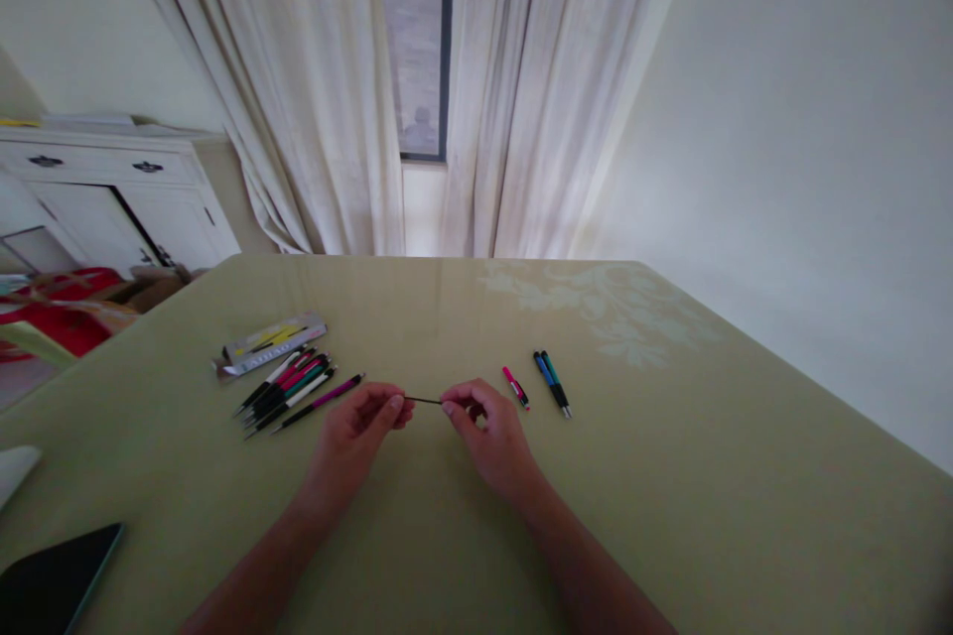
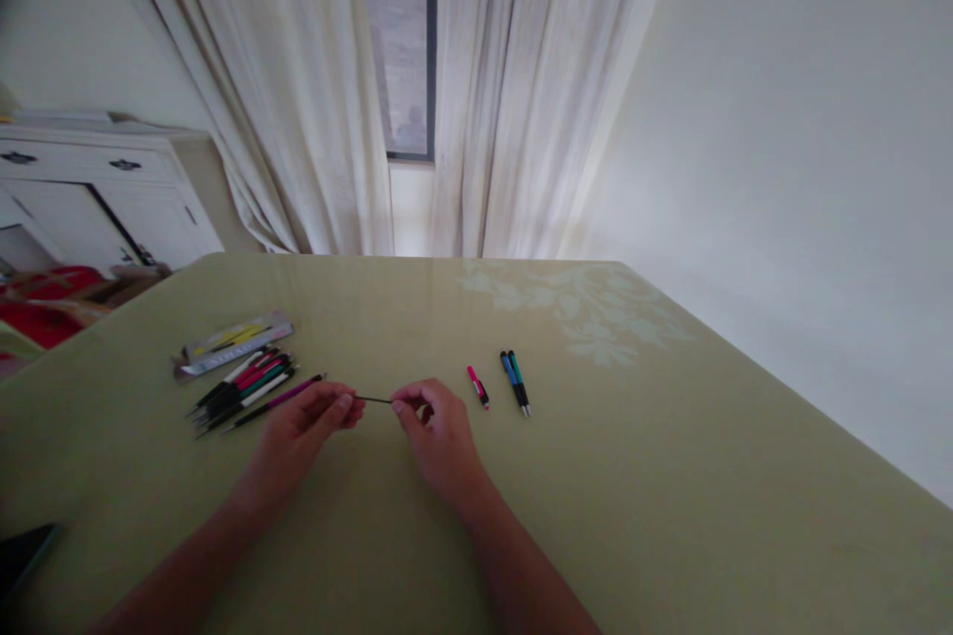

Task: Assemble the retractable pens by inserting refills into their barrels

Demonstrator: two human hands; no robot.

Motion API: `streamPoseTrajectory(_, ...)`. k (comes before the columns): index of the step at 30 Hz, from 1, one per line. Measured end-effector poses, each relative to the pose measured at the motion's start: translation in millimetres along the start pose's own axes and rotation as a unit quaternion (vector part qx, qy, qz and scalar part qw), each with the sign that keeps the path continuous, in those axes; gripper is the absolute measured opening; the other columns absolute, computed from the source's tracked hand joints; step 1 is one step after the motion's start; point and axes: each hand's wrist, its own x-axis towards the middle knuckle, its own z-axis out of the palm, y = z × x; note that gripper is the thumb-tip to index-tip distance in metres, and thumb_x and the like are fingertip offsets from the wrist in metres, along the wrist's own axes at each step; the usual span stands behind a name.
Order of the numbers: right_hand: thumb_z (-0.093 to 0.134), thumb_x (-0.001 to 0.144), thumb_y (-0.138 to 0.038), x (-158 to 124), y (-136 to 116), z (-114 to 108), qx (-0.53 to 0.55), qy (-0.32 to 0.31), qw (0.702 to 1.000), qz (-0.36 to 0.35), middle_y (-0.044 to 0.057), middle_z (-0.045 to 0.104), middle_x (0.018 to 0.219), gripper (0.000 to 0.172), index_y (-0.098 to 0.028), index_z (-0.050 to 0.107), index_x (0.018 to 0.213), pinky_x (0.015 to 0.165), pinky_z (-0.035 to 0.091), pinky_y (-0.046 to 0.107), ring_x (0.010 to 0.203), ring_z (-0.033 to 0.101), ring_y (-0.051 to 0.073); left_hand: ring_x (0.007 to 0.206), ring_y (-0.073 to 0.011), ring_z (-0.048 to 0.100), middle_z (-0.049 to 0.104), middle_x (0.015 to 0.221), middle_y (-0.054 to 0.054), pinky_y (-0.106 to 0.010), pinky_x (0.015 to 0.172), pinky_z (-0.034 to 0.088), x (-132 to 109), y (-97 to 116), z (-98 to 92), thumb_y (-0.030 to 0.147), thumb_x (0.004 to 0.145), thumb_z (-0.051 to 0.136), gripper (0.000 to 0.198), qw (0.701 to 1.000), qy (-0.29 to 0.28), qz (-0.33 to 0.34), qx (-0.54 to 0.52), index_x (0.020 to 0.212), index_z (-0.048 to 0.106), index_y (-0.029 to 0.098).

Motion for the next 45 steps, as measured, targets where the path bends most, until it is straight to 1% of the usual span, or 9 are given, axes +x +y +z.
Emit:
streamPoseTrajectory(5, 0.069, 0.089, -0.023, 4, 0, -4, 0.037, 0.019, 0.999, -0.025, 0.003, 0.074, 0.089, 0.007, -0.02, 0.073, 0.094, 0.069, 0.051, 0.028, 0.079, 0.067, 0.017, 0.077, -0.0208, 0.073, 0.079, 0.081, -0.005, -0.03, 0.07, 0.058, 3, -5, -5.5, 0.05, 0.078, 0.079, 0.034, 0.993, -0.032, 0.002, 0.114, 0.091, 0.079, 0.019)
streamPoseTrajectory(8, 0.074, 0.083, -0.019, 6, 5, -8, 0.029, 0.016, 0.999, -0.008, 0.005, 0.075, 0.1, 0.027, -0.02, 0.07, 0.11, 0.072, 0.053, 0.029, 0.085, 0.07, 0.019, 0.075, -0.0219, 0.073, 0.079, 0.079, -0.005, -0.031, 0.07, 0.058, 6, -5, -8.3, 0.053, 0.077, 0.078, 0.036, 0.992, -0.018, -0.007, 0.127, 0.089, 0.079, 0.019)
streamPoseTrajectory(11, 0.074, 0.084, -0.015, 7, 13, -14, -0.101, 0.038, 0.994, 0.007, 0.009, 0.072, 0.112, 0.036, -0.018, 0.067, 0.119, 0.081, 0.054, 0.034, 0.093, 0.069, 0.022, 0.076, -0.0234, 0.074, 0.08, 0.079, -0.006, -0.035, 0.074, 0.06, 9, -6, -10.1, 0.057, 0.072, 0.079, 0.043, 0.995, 0.019, -0.022, 0.099, 0.09, 0.078, 0.018)
streamPoseTrajectory(14, 0.071, 0.089, -0.017, 6, 21, -18, -0.293, 0.041, 0.955, 0.006, 0.013, 0.071, 0.117, 0.025, -0.017, 0.071, 0.115, 0.096, 0.049, 0.044, 0.113, 0.064, 0.031, 0.078, -0.0239, 0.075, 0.081, 0.083, -0.007, -0.037, 0.08, 0.061, 11, -9, -11.5, 0.057, 0.07, 0.08, 0.045, 0.996, 0.032, -0.03, 0.076, 0.091, 0.077, 0.018)
streamPoseTrajectory(19, 0.064, 0.094, -0.016, 5, 30, -17, -0.439, 0.036, 0.898, -0.007, 0.014, 0.071, 0.114, 0.011, -0.018, 0.073, 0.101, 0.092, 0.045, 0.044, 0.109, 0.062, 0.032, 0.077, -0.0234, 0.075, 0.08, 0.082, -0.006, -0.036, 0.078, 0.061, 12, -8, -11.6, 0.056, 0.069, 0.08, 0.044, 0.996, 0.031, -0.032, 0.083, 0.091, 0.077, 0.018)
streamPoseTrajectory(27, 0.052, 0.103, -0.021, 9, 25, -20, -0.257, 0.067, 0.96, -0.092, 0.006, 0.077, 0.105, 0.014, -0.022, 0.065, 0.108, 0.094, 0.036, 0.038, 0.101, 0.069, 0.025, 0.075, -0.024, 0.073, 0.08, 0.08, -0.007, -0.036, 0.074, 0.06, 11, -4, -9.3, 0.058, 0.067, 0.079, 0.045, 0.994, 0.027, -0.026, 0.106, 0.088, 0.078, 0.018)
streamPoseTrajectory(38, 0.055, 0.104, -0.021, 5, 11, -22, -0.264, 0.06, 0.951, -0.15, 0.004, 0.075, 0.102, 0.012, -0.024, 0.066, 0.106, 0.094, 0.032, 0.038, 0.098, 0.065, 0.023, 0.074, -0.0221, 0.07, 0.078, 0.078, -0.005, -0.032, 0.071, 0.055, 10, -6, -10.0, 0.053, 0.072, 0.077, 0.04, 0.992, 0.02, -0.023, 0.122, 0.09, 0.078, 0.018)
streamPoseTrajectory(42, 0.061, 0.102, -0.02, 5, 8, -23, -0.291, 0.028, 0.943, -0.163, 0.003, 0.076, 0.1, 0.011, -0.026, 0.07, 0.102, 0.099, 0.031, 0.041, 0.098, 0.064, 0.023, 0.075, -0.0215, 0.07, 0.078, 0.08, -0.005, -0.03, 0.069, 0.054, 10, -10, -11.1, 0.052, 0.074, 0.077, 0.037, 0.991, 0.012, -0.016, 0.13, 0.09, 0.079, 0.018)
streamPoseTrajectory(45, 0.068, 0.098, -0.019, 3, 6, -16, -0.244, -0.02, 0.956, -0.163, 0.001, 0.076, 0.098, 0.008, -0.025, 0.071, 0.1, 0.099, 0.034, 0.04, 0.096, 0.065, 0.022, 0.078, -0.0221, 0.072, 0.079, 0.083, -0.005, -0.031, 0.072, 0.055, 8, -9, -9.3, 0.05, 0.075, 0.079, 0.033, 0.992, -0.029, -0.017, 0.119, 0.089, 0.08, 0.019)
